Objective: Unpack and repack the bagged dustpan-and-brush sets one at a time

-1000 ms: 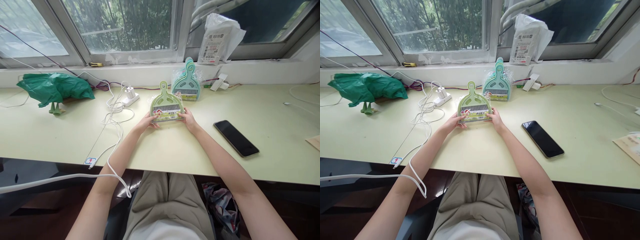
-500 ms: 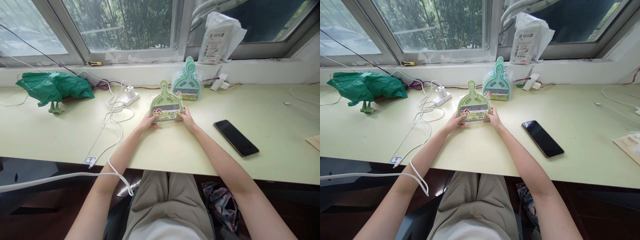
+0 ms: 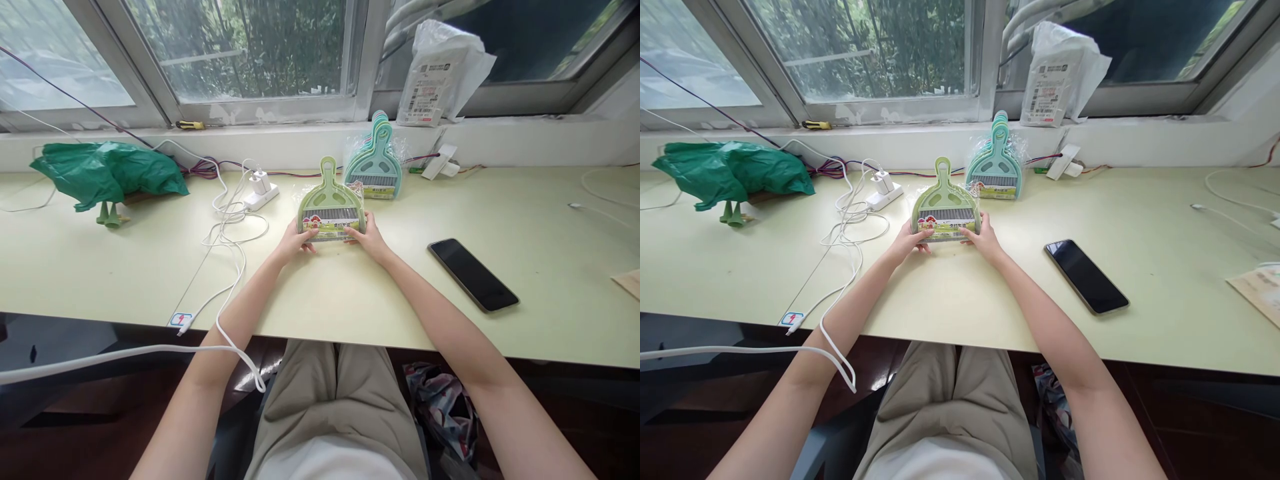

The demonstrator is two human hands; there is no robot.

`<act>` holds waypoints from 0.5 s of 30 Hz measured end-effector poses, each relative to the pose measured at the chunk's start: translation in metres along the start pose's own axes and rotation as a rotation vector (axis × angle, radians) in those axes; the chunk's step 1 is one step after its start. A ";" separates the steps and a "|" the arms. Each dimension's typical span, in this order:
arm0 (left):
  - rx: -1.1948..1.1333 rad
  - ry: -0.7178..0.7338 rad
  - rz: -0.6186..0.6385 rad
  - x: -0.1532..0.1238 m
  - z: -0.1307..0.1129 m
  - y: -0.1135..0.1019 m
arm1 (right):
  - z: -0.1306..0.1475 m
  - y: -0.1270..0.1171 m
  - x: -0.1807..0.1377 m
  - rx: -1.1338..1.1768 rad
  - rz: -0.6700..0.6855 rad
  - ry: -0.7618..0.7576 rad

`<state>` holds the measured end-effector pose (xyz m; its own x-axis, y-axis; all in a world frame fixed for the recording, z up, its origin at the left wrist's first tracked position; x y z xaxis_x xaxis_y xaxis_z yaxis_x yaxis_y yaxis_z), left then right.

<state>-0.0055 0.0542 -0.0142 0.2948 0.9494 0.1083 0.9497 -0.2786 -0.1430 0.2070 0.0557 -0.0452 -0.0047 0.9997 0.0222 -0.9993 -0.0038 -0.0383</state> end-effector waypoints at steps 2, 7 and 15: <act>-0.005 0.004 0.002 -0.001 -0.001 0.001 | -0.001 -0.001 0.000 -0.005 -0.018 -0.007; -0.017 0.001 0.024 0.000 -0.001 0.003 | -0.001 -0.002 0.000 0.026 -0.010 -0.002; -0.033 -0.059 0.043 0.001 0.004 -0.002 | 0.004 -0.006 0.000 0.076 0.031 0.077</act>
<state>-0.0072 0.0567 -0.0177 0.3299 0.9430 0.0447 0.9394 -0.3233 -0.1140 0.2133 0.0557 -0.0415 -0.0352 0.9979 -0.0546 -0.9987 -0.0331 0.0379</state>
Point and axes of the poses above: each hand's wrist, its own x-axis towards the middle knuckle, its own y-axis out of the palm, z = x × y, the point moved 4 cm from there along x, towards the middle knuckle, and after that the axes turned 6 degrees about y, right-handed, at the moved point
